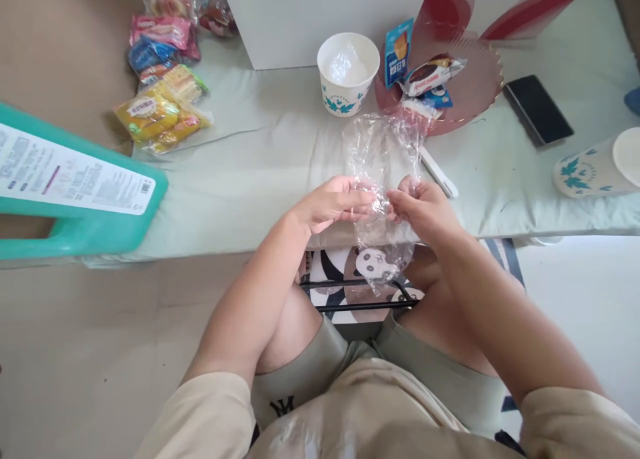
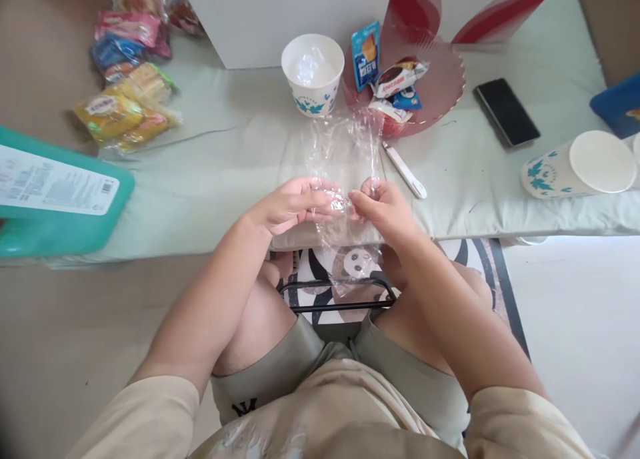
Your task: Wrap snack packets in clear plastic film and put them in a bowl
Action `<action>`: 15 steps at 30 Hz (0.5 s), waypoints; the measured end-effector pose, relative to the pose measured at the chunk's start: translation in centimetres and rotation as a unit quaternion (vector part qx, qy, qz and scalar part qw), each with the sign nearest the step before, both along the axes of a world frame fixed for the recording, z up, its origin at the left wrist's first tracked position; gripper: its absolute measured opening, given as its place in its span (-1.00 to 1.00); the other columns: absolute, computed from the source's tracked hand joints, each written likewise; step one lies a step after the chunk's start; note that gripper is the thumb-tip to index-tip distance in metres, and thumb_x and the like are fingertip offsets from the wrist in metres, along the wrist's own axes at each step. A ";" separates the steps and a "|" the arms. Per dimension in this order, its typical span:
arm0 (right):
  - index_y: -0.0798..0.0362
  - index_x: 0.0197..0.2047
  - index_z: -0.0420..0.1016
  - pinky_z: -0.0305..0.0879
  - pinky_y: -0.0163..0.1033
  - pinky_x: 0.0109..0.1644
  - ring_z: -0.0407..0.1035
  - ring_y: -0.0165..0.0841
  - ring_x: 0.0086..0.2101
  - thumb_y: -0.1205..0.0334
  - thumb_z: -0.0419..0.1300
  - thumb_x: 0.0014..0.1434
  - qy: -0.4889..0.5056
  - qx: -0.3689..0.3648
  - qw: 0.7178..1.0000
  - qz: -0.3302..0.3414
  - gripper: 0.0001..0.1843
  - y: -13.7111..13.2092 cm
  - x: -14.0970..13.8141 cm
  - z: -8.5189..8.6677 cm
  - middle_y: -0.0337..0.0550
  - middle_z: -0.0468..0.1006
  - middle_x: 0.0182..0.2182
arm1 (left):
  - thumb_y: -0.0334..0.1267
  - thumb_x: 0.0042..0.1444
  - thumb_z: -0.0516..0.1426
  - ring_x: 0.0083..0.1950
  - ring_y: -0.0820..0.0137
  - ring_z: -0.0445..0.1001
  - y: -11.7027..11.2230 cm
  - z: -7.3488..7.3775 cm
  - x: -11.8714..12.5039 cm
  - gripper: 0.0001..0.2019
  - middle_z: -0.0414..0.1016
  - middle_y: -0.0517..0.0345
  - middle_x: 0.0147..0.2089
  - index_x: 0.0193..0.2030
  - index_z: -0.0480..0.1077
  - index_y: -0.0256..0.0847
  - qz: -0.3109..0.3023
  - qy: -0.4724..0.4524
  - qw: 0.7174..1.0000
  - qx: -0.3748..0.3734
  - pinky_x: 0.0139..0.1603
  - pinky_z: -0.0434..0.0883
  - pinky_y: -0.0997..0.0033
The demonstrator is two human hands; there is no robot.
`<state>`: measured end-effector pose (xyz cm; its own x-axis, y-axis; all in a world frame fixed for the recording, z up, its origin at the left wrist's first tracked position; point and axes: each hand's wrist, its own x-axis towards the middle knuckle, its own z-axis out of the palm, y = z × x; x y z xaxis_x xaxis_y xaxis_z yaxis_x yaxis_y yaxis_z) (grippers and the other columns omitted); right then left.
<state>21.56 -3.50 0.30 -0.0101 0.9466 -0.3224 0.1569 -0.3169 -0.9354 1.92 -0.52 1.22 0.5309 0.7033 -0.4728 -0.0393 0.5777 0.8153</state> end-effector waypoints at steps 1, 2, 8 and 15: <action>-0.03 -0.49 0.22 0.32 -0.33 -0.52 0.39 -0.46 -0.59 0.09 0.38 0.10 0.006 0.005 1.000 -0.003 -0.61 0.1 0.2 -0.2 -0.31 0.46 -0.61 | -0.32 0.17 0.26 -0.23 0.41 0.63 0.3 -0.1 0.5 -0.90 0.63 0.03 -0.20 -0.19 0.48 -0.25 0.005 0.031 0.999 0.015 -0.18 0.54 0.42; -0.03 -0.49 0.22 0.34 -0.32 -0.51 0.40 -0.45 -0.59 0.07 0.36 0.11 0.010 0.011 1.000 -0.002 -0.61 0.3 0.4 -0.4 -0.30 0.47 -0.60 | -0.40 0.17 0.23 -0.30 0.45 0.61 0.6 -0.2 0.9 -0.97 0.60 0.07 -0.27 -0.24 0.47 -0.26 0.017 0.061 0.997 0.034 -0.25 0.51 0.47; -0.06 -0.45 0.20 0.36 -0.28 -0.52 0.35 -0.43 -0.64 0.03 0.34 0.10 0.020 0.040 0.999 -0.007 -0.62 2.0 2.0 -1.7 -0.36 0.44 -0.65 | -0.44 0.21 0.11 -0.51 0.45 0.53 2.8 0.2 2.0 -0.86 0.44 0.25 -0.53 -0.17 0.48 -0.22 0.042 0.139 0.985 0.089 -0.44 0.44 0.47; -0.16 0.03 0.41 0.34 -0.25 -0.49 0.34 -0.40 -0.64 0.01 0.17 0.21 0.003 0.063 0.996 -0.057 -0.67 2.1 3.4 -3.4 -0.36 0.46 -0.56 | -0.25 0.26 0.11 -0.43 0.45 0.58 3.5 -0.7 2.4 -0.80 0.54 0.24 -0.39 -0.02 0.47 -0.11 0.102 0.208 0.967 0.106 -0.41 0.47 0.49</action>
